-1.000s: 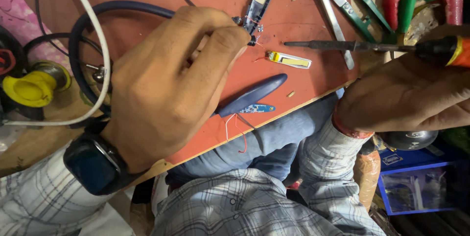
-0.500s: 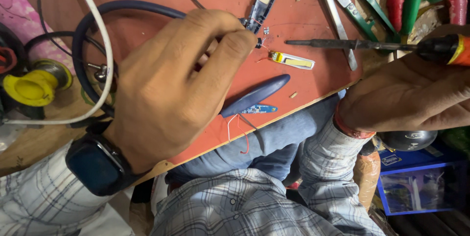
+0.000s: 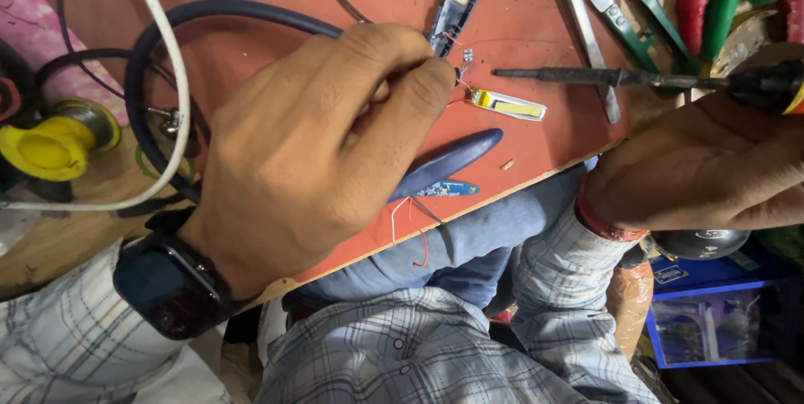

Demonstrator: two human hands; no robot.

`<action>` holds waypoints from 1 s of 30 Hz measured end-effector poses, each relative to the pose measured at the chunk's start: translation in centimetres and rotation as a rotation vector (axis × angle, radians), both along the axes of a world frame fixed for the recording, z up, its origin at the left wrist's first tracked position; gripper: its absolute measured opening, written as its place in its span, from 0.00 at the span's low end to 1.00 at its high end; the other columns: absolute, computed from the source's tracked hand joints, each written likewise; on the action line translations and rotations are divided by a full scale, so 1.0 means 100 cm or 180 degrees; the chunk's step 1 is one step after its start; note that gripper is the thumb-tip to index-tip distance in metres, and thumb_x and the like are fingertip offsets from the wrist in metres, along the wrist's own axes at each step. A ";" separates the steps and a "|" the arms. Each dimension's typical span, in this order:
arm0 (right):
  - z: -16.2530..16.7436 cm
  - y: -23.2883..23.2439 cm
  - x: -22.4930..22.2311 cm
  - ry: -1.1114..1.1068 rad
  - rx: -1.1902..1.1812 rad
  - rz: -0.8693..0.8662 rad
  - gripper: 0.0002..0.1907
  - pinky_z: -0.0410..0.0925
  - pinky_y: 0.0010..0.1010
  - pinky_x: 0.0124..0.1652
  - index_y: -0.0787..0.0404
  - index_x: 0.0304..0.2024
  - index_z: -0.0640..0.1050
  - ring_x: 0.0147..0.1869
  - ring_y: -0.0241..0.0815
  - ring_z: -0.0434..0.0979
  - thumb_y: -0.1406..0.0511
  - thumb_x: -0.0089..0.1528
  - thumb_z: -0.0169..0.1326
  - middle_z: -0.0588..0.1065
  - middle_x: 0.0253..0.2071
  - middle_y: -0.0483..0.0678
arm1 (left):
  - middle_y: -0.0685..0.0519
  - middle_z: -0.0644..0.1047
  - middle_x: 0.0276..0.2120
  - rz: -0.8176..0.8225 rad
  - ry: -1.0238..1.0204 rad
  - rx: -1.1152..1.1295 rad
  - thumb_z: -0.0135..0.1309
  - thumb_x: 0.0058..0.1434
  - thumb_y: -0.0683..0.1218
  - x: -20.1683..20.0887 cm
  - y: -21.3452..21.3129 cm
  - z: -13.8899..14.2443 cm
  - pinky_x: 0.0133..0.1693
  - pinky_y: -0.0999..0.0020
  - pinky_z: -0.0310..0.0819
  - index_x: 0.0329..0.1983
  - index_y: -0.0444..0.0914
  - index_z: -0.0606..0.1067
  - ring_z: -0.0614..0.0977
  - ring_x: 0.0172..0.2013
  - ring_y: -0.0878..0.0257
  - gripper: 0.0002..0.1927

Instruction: The person strips a wire, solders it to a small component, and then solders the component to a circuit board. They use a soldering iron, pliers, and tape to complete the repair.

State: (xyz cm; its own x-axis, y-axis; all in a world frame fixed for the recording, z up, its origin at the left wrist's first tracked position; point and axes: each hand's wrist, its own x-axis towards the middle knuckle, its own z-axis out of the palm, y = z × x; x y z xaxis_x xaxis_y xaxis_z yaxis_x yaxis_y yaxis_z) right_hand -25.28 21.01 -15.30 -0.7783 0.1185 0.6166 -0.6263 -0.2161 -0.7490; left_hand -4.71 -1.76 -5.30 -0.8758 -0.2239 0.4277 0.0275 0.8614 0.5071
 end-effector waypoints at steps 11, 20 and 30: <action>0.026 -0.009 0.009 -0.0097 0.0626 0.0459 0.16 0.68 0.31 0.33 0.68 0.39 0.74 0.33 0.44 0.71 0.63 0.76 0.43 0.73 0.36 0.55 | 0.51 0.76 0.46 0.0027 -0.0068 -0.0011 0.62 0.67 0.38 -0.001 0.000 0.002 0.38 0.69 0.74 0.51 0.31 0.77 0.80 0.41 0.62 0.11; 0.029 -0.014 0.017 -0.0314 0.0254 0.0365 0.16 0.55 0.27 0.31 0.69 0.37 0.70 0.28 0.40 0.64 0.64 0.75 0.40 0.73 0.31 0.58 | 0.51 0.76 0.44 -0.0002 -0.0042 -0.0009 0.61 0.65 0.37 -0.002 0.000 0.004 0.38 0.68 0.74 0.49 0.31 0.78 0.80 0.39 0.62 0.10; 0.020 -0.013 0.014 -0.0630 -0.0276 0.0090 0.18 0.61 0.30 0.34 0.72 0.33 0.72 0.31 0.42 0.68 0.65 0.72 0.39 0.72 0.33 0.58 | 0.51 0.76 0.45 -0.0020 -0.0064 -0.0037 0.60 0.67 0.37 -0.001 -0.001 0.001 0.39 0.69 0.74 0.50 0.31 0.78 0.81 0.40 0.63 0.10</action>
State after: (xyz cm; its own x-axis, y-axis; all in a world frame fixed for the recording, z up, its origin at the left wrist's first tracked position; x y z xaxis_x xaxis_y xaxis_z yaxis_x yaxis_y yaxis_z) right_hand -23.84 19.67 -13.28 -0.8869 0.1410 0.4400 -0.4618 -0.3004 -0.8346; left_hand -4.79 -1.82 -5.20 -0.8856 -0.2135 0.4126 0.0228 0.8671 0.4976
